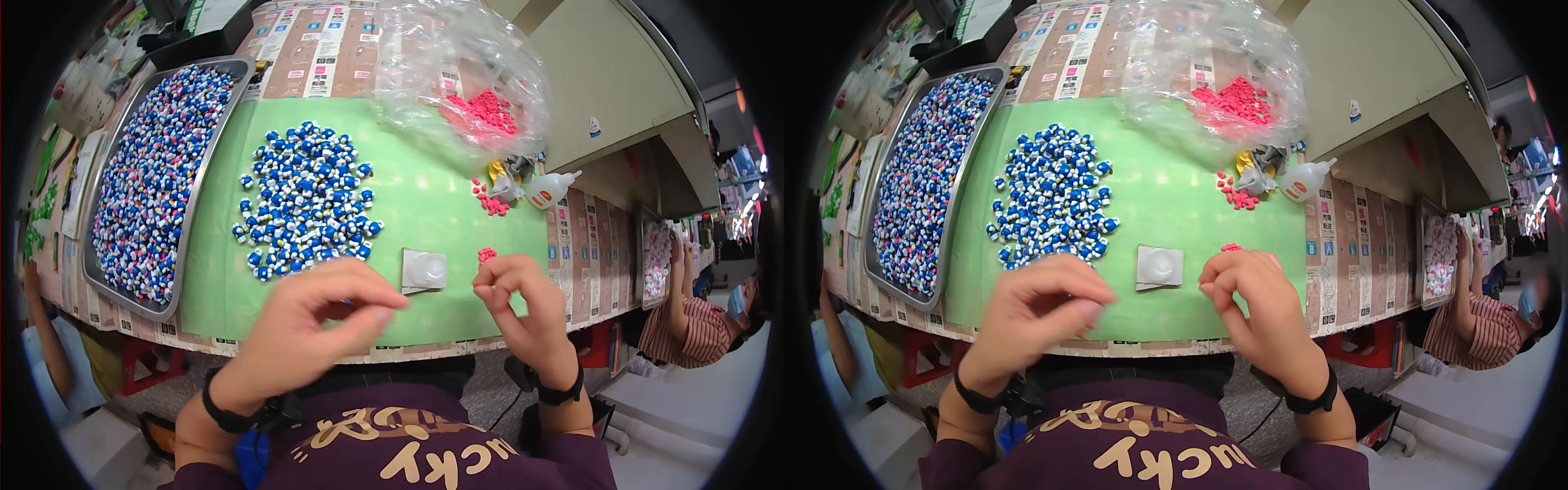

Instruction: The person sits at a table and assembles small candy figures by hand. They pick up blue and white cylindrical candy pieces and attach small pink candy pieces to them, placing the finished figures into a metal tray.

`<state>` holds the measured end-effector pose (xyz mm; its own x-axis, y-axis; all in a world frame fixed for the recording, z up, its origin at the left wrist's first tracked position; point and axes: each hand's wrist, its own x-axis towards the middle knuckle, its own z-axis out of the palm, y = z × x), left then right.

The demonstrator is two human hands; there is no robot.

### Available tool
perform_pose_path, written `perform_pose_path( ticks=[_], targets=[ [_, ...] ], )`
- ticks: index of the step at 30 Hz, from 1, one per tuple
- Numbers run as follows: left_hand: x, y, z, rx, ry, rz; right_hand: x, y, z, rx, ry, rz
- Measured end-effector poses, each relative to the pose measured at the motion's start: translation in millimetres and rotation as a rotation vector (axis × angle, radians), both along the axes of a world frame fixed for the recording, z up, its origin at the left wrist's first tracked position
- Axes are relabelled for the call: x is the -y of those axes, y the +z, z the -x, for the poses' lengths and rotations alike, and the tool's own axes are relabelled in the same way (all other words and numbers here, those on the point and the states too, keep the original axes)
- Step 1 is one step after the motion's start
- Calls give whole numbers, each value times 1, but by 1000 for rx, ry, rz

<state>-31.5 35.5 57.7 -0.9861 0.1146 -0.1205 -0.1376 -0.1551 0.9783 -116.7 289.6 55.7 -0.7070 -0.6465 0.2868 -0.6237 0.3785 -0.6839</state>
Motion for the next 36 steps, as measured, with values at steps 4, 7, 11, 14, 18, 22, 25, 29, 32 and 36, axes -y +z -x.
perform_pose_path(
  ticks=[4,7,11,14,18,22,25,29,32,36],
  targets=[
    [-24,-4,3,150,-159,-304,21,32,-10,-99,229,95],
    [-26,-6,3,206,-190,-439,24,31,-17,-98,246,132],
    [-23,-3,2,229,-204,-486,24,29,-19,9,271,201],
    [-25,-3,-1,173,-180,-493,25,22,-27,299,219,421],
    [-27,-11,-5,-140,-108,-202,28,27,-36,634,132,516],
    [-24,-6,-5,-520,-1,303,26,30,-35,769,84,412],
    [-25,-8,-7,-678,56,452,27,33,-35,916,54,386],
    [-23,-14,-7,-648,32,453,29,31,-32,916,61,306],
    [-25,-16,-8,-527,88,417,32,38,-20,518,108,64],
    [-14,-19,-9,-433,122,363,35,30,10,37,90,-187]
  ],
)
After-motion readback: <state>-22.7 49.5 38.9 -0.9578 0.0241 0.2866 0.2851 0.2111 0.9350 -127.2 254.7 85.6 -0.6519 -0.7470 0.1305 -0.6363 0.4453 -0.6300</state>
